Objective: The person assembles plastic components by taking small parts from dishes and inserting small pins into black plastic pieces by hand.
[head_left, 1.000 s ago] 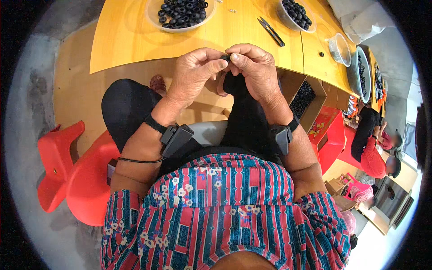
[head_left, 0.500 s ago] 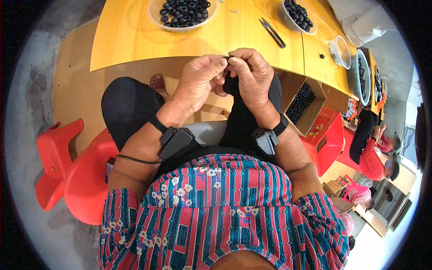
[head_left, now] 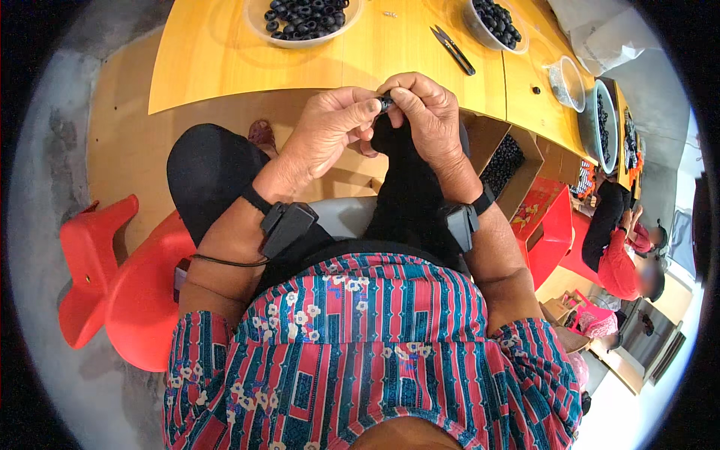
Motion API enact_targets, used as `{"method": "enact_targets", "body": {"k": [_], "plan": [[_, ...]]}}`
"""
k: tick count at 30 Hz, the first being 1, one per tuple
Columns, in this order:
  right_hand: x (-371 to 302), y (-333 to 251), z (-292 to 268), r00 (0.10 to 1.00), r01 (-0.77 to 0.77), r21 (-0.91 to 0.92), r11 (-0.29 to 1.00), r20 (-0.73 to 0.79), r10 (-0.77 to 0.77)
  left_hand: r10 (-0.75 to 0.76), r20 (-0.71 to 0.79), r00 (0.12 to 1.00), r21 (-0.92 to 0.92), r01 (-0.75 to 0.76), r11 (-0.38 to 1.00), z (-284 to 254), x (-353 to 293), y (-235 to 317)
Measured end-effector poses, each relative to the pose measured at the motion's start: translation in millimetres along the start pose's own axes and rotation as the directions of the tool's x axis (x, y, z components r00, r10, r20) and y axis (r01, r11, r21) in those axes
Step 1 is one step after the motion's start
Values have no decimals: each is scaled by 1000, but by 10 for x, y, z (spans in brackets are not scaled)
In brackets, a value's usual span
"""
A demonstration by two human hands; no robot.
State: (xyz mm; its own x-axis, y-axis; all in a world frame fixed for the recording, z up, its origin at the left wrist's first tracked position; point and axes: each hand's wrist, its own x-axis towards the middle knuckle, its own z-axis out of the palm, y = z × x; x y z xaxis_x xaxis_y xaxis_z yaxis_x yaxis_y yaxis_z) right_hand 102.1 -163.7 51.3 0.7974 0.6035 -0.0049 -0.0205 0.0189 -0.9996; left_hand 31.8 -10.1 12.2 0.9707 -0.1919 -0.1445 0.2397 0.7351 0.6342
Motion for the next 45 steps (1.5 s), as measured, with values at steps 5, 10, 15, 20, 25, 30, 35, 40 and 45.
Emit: {"method": "enact_targets", "body": {"k": [5, 10, 15, 20, 25, 30, 35, 40, 45], "plan": [[-39, 46, 98, 977, 132, -133, 982, -150, -152, 21, -77, 997, -52, -25, 998, 29, 3, -26], [-19, 52, 105, 986, 46, 60, 997, -165, -35, 24, -92, 995, -38, -28, 999, 53, 11, -8], [3, 48, 99, 994, -24, 208, 978, -103, 46, 41, -86, 995, -16, -43, 999, 50, -23, 5], [25, 11, 40, 996, -41, 161, 986, -72, 53, 52, -79, 995, -3, -53, 999, 39, 10, 22], [48, 39, 14, 997, -25, 176, 984, -68, 37, 73, -67, 995, 28, -72, 997, 25, 18, 12], [55, -18, -33, 1000, 19, 124, 992, -23, -16, 89, -52, 995, 48, -86, 995, 73, 17, 31], [55, -60, -52, 1000, 30, 29, 999, 2, -30, 91, -56, 994, 45, -89, 995, 77, -6, 28], [64, -124, -105, 989, 149, -239, 959, 43, -143, 35, -81, 996, -2, -36, 999, 75, -8, 46], [64, -282, -90, 964, 264, -571, 777, 124, -237, 27, -77, 997, 46, -23, 999, 60, -20, 67]]}}
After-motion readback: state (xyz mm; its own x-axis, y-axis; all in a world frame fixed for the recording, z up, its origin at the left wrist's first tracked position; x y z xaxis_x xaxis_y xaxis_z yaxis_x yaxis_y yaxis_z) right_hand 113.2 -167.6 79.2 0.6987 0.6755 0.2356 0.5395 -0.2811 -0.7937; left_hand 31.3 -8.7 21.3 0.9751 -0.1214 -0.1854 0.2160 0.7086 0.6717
